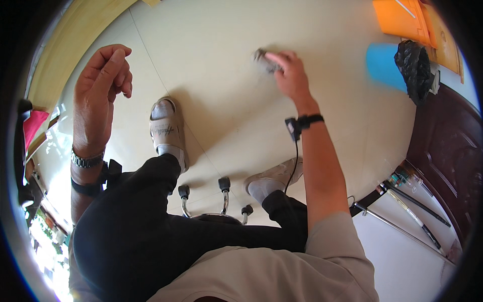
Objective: The person wipes the tiled floor with a cloth while seated on a wheeled office chair. They move the chair to reach different areas, including under a bed, and continue wiping the floor surface.
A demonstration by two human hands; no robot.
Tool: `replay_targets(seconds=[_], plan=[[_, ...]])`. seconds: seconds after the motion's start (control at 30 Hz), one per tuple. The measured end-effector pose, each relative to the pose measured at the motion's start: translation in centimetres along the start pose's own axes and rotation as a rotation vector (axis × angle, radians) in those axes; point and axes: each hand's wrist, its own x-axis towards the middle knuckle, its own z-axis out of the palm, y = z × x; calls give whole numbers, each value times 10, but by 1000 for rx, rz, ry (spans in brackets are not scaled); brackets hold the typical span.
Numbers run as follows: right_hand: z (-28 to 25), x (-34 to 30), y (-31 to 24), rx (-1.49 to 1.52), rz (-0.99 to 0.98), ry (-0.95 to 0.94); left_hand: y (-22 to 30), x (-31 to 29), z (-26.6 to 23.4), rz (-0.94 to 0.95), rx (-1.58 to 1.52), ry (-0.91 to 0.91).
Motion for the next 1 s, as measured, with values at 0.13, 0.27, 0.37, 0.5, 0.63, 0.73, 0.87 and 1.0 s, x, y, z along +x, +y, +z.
replay_targets(seconds=[0.13,0.27,0.37,0.5,0.63,0.73,0.87,1.0], plan=[[28,7,-3,-165,-56,93,-1,1,6,21,13,-33],[69,-43,-50,-187,-233,-42,1,1,14,-22,38,-31],[76,-85,-82,-191,-259,-138,3,1,20,-16,7,-57],[67,-118,-97,-116,-219,-262,-1,-2,26,-40,-7,-96],[52,-123,-78,97,75,-109,-8,-3,30,-15,-12,-122],[36,-118,-47,-31,109,148,-10,-2,36,-42,17,-129],[33,-116,-20,-266,102,71,-8,3,52,-74,5,-199],[21,-119,1,-163,203,185,-7,2,67,-73,17,-216]])
